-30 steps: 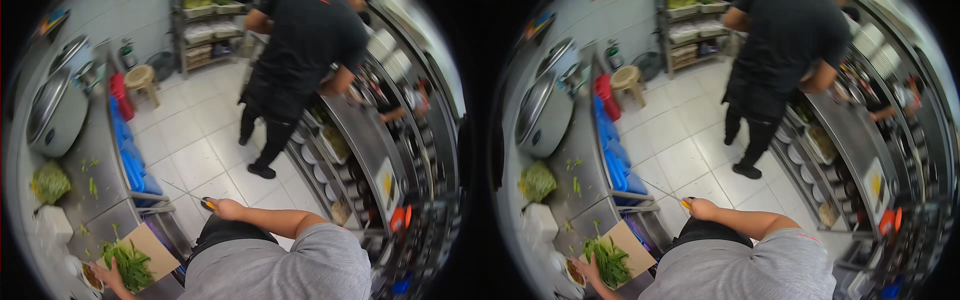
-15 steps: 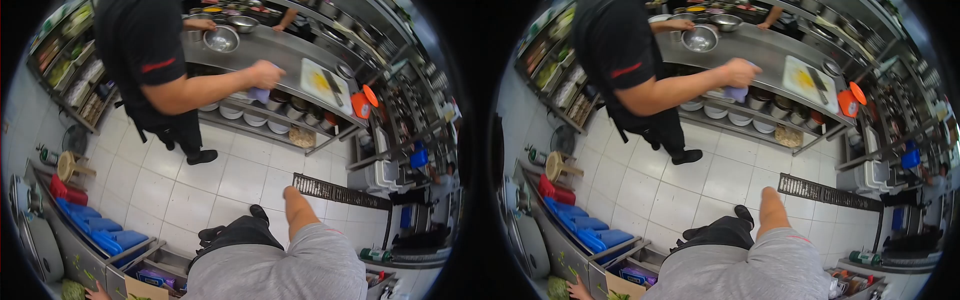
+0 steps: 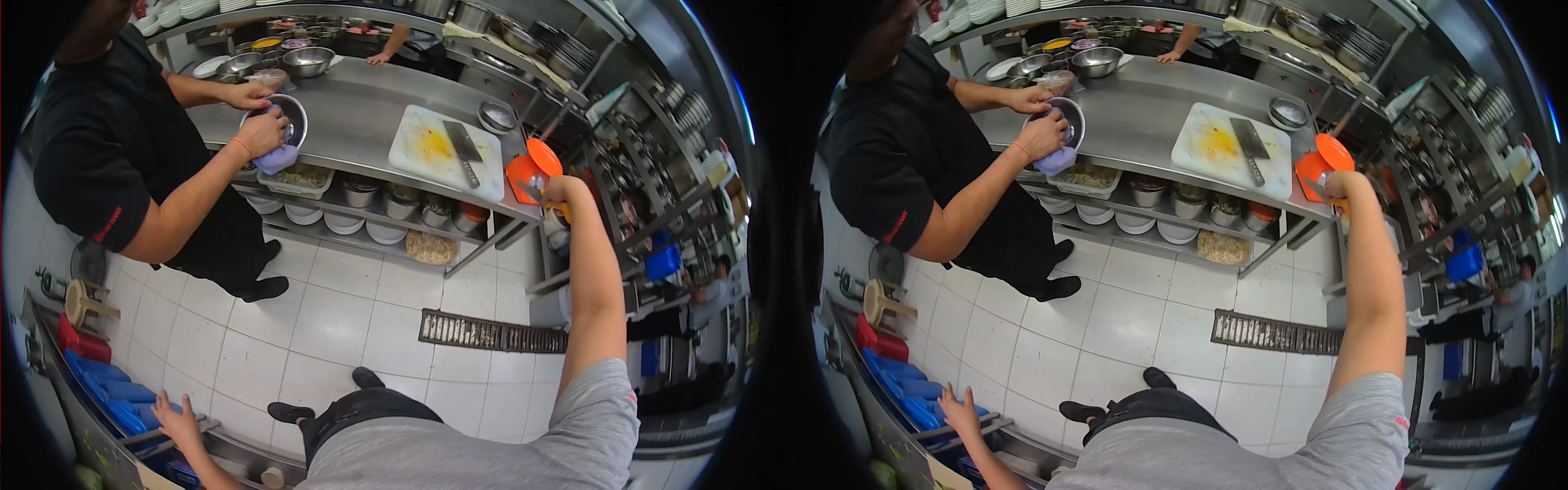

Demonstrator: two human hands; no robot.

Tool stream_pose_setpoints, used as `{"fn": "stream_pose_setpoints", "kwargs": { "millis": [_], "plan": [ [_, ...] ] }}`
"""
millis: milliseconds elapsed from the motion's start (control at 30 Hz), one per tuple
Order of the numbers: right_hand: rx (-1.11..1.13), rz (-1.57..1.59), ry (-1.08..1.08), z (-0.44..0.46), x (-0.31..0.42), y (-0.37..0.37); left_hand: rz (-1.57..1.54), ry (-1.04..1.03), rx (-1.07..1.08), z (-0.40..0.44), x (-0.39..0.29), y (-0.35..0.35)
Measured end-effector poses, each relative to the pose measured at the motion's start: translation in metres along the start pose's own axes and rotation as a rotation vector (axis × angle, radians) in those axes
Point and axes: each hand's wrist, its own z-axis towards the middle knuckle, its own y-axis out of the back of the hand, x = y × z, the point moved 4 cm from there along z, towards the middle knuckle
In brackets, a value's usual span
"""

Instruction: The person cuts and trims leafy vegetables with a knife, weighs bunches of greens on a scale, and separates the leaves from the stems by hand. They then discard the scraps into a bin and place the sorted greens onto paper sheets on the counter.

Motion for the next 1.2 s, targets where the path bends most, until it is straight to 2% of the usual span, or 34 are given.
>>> {"fn": "stream_pose_setpoints", "kwargs": {
  "millis": [67, 100, 133, 167, 200, 233, 267, 300, 333, 367, 400, 467, 567, 667, 733, 767, 800, 833, 867, 900, 933, 967, 1000, 1033, 1100, 1133, 1200],
  "plan": [
    [-0.182, -0.373, 0.193, 0.059, 0.017, -0.005, 0.018, 0.015, -0.076, -0.023, -0.007, -0.01],
    [-0.387, -0.386, 0.236, 0.131, 0.012, -0.022, -0.047, -0.113, -0.129, -0.022, 0.004, -0.018],
    [-0.453, -0.282, 0.185, 0.187, 0.011, -0.044, -0.104, -0.218, -0.183, -0.038, 0.019, -0.026],
    [-0.713, -0.073, 0.288, 0.214, 0.001, -0.065, -0.128, -0.242, -0.202, -0.063, 0.016, -0.018],
    [-0.783, -0.169, 0.541, 0.313, -0.009, -0.096, -0.131, -0.235, -0.228, -0.078, 0.022, -0.007],
    [-0.89, -0.31, 0.51, 0.429, -0.022, -0.141, -0.151, -0.243, -0.195, -0.103, 0.014, 0.01],
    [-0.985, -0.558, 0.669, 0.44, -0.016, -0.157, -0.055, -0.272, -0.214, -0.125, 0.019, 0.008],
    [-1.124, -0.812, 0.813, 0.443, -0.011, -0.172, 0.058, -0.285, -0.036, -0.145, 0.023, 0.003],
    [-1.109, -1.276, 0.633, 0.437, 0.003, -0.182, 0.008, -0.342, 0.015, -0.173, 0.041, -0.016],
    [-1.01, -1.213, 0.574, 0.413, 0.01, -0.169, 0.054, -0.367, 0.248, -0.193, 0.047, -0.032],
    [-0.95, -0.958, 0.512, 0.396, 0.022, -0.16, 0.045, -0.426, 0.232, -0.216, 0.061, -0.058],
    [-0.916, -0.649, 0.41, 0.372, 0.024, -0.133, 0.075, -0.215, 0.45, -0.244, 0.046, -0.071],
    [-0.987, -0.344, 0.38, 0.346, 0.029, -0.105, 0.027, -0.197, 0.483, -0.256, 0.039, -0.098],
    [-1.256, 0.11, 0.516, 0.299, 0.052, -0.12, -0.072, -0.169, 0.442, -0.248, 0.034, -0.108],
    [-1.425, 0.41, 0.643, 0.176, 0.083, -0.156, -0.116, -0.105, 0.418, -0.239, 0.036, -0.105],
    [-1.596, 0.408, 0.774, 0.118, 0.099, -0.185, -0.124, -0.079, 0.424, -0.234, 0.042, -0.108],
    [-1.432, 0.505, 0.613, 0.114, 0.106, -0.233, -0.133, -0.054, 0.43, -0.229, 0.049, -0.11],
    [-1.108, 0.756, 0.929, 0.084, 0.13, -0.276, -0.158, -0.034, 0.413, -0.222, 0.056, -0.11],
    [-1.003, 0.714, 0.627, 0.091, 0.145, -0.354, -0.159, -0.027, 0.4, -0.216, 0.066, -0.11],
    [-0.879, 0.433, 0.746, 0.123, 0.167, -0.441, -0.245, 0.019, 0.364, -0.21, 0.077, -0.11],
    [-0.3, 0.666, 0.747, 0.06, 0.207, -0.508, -0.335, 0.066, 0.327, -0.203, 0.089, -0.111],
    [0.107, 0.975, 0.817, -0.027, 0.247, -0.536, -0.386, 0.072, 0.272, -0.198, 0.1, -0.104],
    [0.369, 0.877, 0.917, -0.124, 0.285, -0.535, -0.397, 0.093, 0.259, -0.194, 0.11, -0.097],
    [0.48, 0.73, 1.144, -0.195, 0.319, -0.532, -0.478, 0.141, 0.228, -0.191, 0.12, -0.087],
    [0.649, 0.597, 1.38, -0.298, 0.376, -0.533, -0.591, 0.189, 0.129, -0.183, 0.151, -0.078],
    [0.65, 0.588, 1.415, -0.328, 0.404, -0.535, -0.615, 0.146, 0.048, -0.18, 0.168, -0.076],
    [0.906, 0.43, 1.331, -0.39, 0.459, -0.554, -0.691, 0.161, 0.044, -0.171, 0.204, -0.074]
  ]
}}
